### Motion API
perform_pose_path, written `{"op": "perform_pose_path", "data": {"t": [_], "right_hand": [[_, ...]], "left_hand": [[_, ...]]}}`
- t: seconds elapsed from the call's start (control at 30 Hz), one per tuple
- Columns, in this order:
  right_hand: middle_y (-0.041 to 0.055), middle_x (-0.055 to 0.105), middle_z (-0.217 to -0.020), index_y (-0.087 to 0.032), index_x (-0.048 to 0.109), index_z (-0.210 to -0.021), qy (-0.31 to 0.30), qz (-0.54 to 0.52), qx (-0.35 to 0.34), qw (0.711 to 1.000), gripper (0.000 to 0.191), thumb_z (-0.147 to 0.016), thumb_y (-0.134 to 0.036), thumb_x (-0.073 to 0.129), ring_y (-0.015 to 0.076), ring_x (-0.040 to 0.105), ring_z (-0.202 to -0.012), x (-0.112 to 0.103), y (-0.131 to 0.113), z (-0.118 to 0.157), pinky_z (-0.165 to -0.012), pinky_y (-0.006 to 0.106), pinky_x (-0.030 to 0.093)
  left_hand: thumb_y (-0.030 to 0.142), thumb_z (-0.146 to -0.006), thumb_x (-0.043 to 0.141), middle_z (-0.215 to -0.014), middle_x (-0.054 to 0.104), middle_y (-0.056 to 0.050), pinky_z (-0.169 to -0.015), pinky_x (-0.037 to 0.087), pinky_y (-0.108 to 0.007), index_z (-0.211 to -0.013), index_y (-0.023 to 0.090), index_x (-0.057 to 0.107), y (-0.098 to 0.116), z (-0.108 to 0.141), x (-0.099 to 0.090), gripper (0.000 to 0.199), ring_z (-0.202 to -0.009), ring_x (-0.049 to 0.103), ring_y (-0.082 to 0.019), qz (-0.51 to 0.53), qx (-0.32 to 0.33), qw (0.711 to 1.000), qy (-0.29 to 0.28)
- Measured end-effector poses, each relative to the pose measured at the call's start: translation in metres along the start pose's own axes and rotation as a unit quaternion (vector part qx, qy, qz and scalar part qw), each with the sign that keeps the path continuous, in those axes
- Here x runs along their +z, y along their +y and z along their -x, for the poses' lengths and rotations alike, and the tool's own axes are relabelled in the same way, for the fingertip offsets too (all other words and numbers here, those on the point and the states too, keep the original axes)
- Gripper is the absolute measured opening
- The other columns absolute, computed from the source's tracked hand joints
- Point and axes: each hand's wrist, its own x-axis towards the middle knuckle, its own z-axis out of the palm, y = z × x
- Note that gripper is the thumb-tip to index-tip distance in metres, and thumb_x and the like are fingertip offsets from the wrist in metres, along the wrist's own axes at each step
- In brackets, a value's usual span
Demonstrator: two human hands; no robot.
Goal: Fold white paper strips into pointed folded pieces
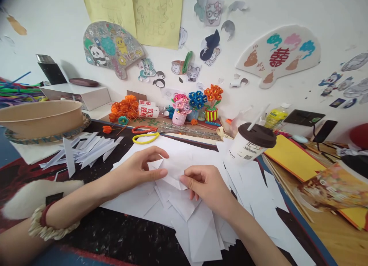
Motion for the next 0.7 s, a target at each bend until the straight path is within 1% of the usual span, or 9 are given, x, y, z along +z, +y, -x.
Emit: {"op": "perform_pose_path", "data": {"t": [0.03, 0.07, 0.17, 0.23, 0.3, 0.37, 0.5, 0.6, 0.7], "right_hand": [[-0.0022, 0.053, -0.053, -0.019, 0.061, -0.065, 0.005, 0.015, -0.001, 1.000, 0.030, -0.083, -0.043, 0.063, 0.0122, 0.051, -0.048, 0.0000, 0.0006, 0.0003, -0.047, 0.025, 0.041], [-0.0016, 0.054, -0.057, -0.019, 0.062, -0.066, 0.011, 0.031, -0.005, 0.999, 0.029, -0.083, -0.042, 0.062, 0.0123, 0.051, -0.050, 0.0002, 0.0012, 0.0005, -0.048, 0.025, 0.041], [0.0014, 0.061, -0.069, -0.019, 0.066, -0.074, 0.022, 0.065, -0.015, 0.998, 0.025, -0.084, -0.040, 0.060, 0.0141, 0.053, -0.057, 0.0001, 0.0027, 0.0006, -0.054, 0.027, 0.044], [0.0028, 0.065, -0.075, -0.019, 0.069, -0.080, 0.012, 0.075, -0.011, 0.997, 0.023, -0.083, -0.040, 0.061, 0.0161, 0.055, -0.063, -0.0006, 0.0039, 0.0003, -0.058, 0.028, 0.045], [0.0031, 0.067, -0.078, -0.020, 0.071, -0.083, -0.005, 0.081, -0.006, 0.997, 0.020, -0.081, -0.039, 0.065, 0.0171, 0.056, -0.067, -0.0013, 0.0049, 0.0002, -0.060, 0.029, 0.044], [0.0025, 0.067, -0.077, -0.020, 0.072, -0.084, -0.013, 0.090, -0.001, 0.996, 0.017, -0.078, -0.035, 0.068, 0.0166, 0.054, -0.067, -0.0015, 0.0057, 0.0003, -0.059, 0.028, 0.042], [0.0006, 0.062, -0.067, -0.020, 0.072, -0.081, 0.014, 0.128, 0.013, 0.992, 0.014, -0.076, -0.032, 0.068, 0.0150, 0.048, -0.061, -0.0009, 0.0063, 0.0008, -0.056, 0.028, 0.040], [-0.0004, 0.057, -0.064, -0.020, 0.072, -0.081, 0.003, 0.149, 0.002, 0.989, 0.014, -0.076, -0.032, 0.067, 0.0145, 0.045, -0.059, -0.0013, 0.0071, 0.0009, -0.054, 0.028, 0.038], [-0.0013, 0.055, -0.063, -0.022, 0.073, -0.088, 0.002, 0.163, -0.005, 0.987, 0.016, -0.077, -0.032, 0.068, 0.0145, 0.044, -0.059, -0.0022, 0.0082, 0.0012, -0.054, 0.028, 0.037]], "left_hand": [[0.037, -0.073, 0.072, -0.094, 0.064, -0.003, -0.063, 0.039, -0.023, -0.104, 0.018, 0.063, -0.0005, -0.0007, -0.0033, 0.038, -0.077, 0.052, -0.014, -0.025, 0.005, 1.000, 0.009], [0.035, -0.072, 0.073, -0.089, 0.063, -0.002, -0.062, 0.038, -0.023, -0.101, 0.018, 0.065, -0.0010, -0.0012, -0.0060, 0.035, -0.075, 0.051, -0.014, -0.046, 0.007, 0.999, 0.004], [0.028, -0.072, 0.071, -0.072, 0.057, 0.002, -0.060, 0.035, -0.024, -0.090, 0.016, 0.069, -0.0017, -0.0015, -0.0090, 0.021, -0.066, 0.048, -0.012, -0.086, 0.002, 0.996, -0.028], [0.026, -0.072, 0.070, -0.066, 0.054, 0.003, -0.059, 0.034, -0.024, -0.085, 0.015, 0.069, -0.0021, -0.0011, -0.0071, 0.017, -0.062, 0.047, -0.011, -0.092, -0.006, 0.995, -0.036], [0.026, -0.071, 0.071, -0.064, 0.055, 0.003, -0.057, 0.034, -0.024, -0.082, 0.015, 0.069, -0.0028, -0.0007, -0.0047, 0.016, -0.061, 0.047, -0.011, -0.082, -0.013, 0.996, -0.042], [0.026, -0.071, 0.070, -0.064, 0.056, 0.003, -0.057, 0.034, -0.023, -0.082, 0.015, 0.069, -0.0037, -0.0004, -0.0036, 0.016, -0.061, 0.048, -0.011, -0.074, -0.016, 0.996, -0.047], [0.030, -0.074, 0.068, -0.067, 0.062, 0.001, -0.057, 0.035, -0.024, -0.081, 0.016, 0.071, -0.0051, -0.0001, -0.0064, 0.016, -0.063, 0.050, -0.012, -0.092, -0.008, 0.993, -0.069], [0.024, -0.073, 0.066, -0.069, 0.064, 0.000, -0.057, 0.037, -0.023, -0.077, 0.017, 0.071, -0.0055, 0.0001, -0.0078, 0.010, -0.063, 0.051, -0.012, -0.133, 0.002, 0.989, -0.067], [0.020, -0.072, 0.064, -0.066, 0.062, 0.001, -0.057, 0.038, -0.023, -0.075, 0.017, 0.069, -0.0058, 0.0009, -0.0065, 0.007, -0.061, 0.051, -0.012, -0.161, 0.013, 0.984, -0.071]]}}
